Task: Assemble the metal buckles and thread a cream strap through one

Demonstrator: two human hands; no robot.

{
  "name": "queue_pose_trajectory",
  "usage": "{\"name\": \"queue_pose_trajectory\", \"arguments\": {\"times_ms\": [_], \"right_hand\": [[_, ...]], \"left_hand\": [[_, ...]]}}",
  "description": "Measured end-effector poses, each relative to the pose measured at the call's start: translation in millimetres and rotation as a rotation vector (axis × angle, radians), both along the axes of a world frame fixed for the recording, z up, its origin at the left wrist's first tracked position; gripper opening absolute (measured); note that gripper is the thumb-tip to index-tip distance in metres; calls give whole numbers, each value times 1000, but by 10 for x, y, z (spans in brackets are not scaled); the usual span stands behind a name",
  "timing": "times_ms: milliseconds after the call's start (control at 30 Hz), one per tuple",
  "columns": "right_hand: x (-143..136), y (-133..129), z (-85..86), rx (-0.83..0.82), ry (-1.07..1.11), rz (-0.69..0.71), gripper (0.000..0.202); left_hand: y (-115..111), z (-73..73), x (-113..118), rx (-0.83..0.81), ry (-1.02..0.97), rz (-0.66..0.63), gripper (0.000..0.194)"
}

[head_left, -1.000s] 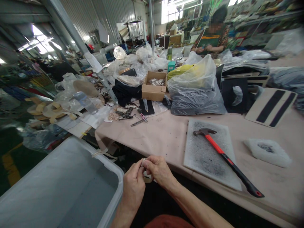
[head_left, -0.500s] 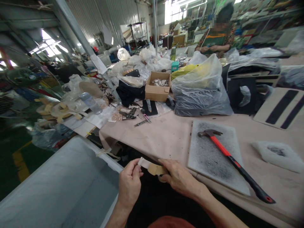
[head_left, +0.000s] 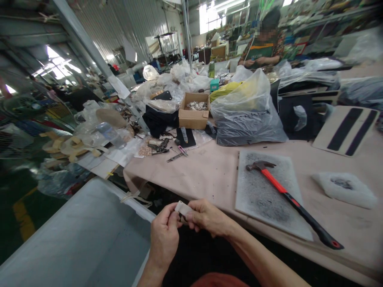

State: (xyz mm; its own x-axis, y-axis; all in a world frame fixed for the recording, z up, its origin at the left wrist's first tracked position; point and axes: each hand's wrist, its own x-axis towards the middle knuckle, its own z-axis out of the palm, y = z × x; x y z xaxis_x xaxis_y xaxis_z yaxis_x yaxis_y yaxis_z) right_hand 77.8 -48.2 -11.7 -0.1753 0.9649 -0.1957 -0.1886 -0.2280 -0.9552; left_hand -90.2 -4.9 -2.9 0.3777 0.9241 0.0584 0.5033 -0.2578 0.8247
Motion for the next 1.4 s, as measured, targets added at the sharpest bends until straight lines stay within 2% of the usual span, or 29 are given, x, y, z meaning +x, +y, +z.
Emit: {"name": "queue_pose_trajectory", "arguments": {"times_ms": [67, 200, 267, 400, 567, 700, 900, 967, 1033, 1167, 1267, 1333, 1400], "right_hand": [[-59, -26, -17, -32, 49, -61, 23], [-157, -57, 8, -71, 165, -175, 26], [-211, -59, 11, -113, 203, -253, 26], [-326, -61, -16, -152, 244, -384, 33], [-424, -48, -32, -119, 244, -521, 38], [-442, -22, -53, -138, 202, -576, 34], [-464, 11, -116, -150, 141, -684, 26], [-458, 23, -140, -142, 115, -701, 25], [-438, 29, -157, -133, 81, -699, 24], [-384, 18, -169, -148, 48, -641, 23], [-357, 15, -170, -149, 47, -589, 28], [-338, 20, -167, -149, 7, -563, 28], [-311, 24, -162, -146, -20, -532, 26]], "left_hand": [[-5, -73, 8, 169, 43, 2, 24], [7, -236, 32, 623, 162, 4, 25], [26, -304, 34, 738, 199, -8, 26], [42, -378, 13, 798, 193, -47, 26], [2, -350, -10, 829, 136, -97, 31], [-20, -324, 4, 842, 147, -109, 30], [-60, -389, 73, 822, 156, -88, 26], [-75, -380, 97, 754, 141, -95, 26], [-85, -325, 116, 586, 128, -97, 26], [-68, -127, 124, -42, 131, -133, 24], [-16, -21, 103, -458, 31, -215, 25], [21, 1, 88, -616, -27, -230, 25], [42, -7, 83, -643, -26, -194, 25]]}}
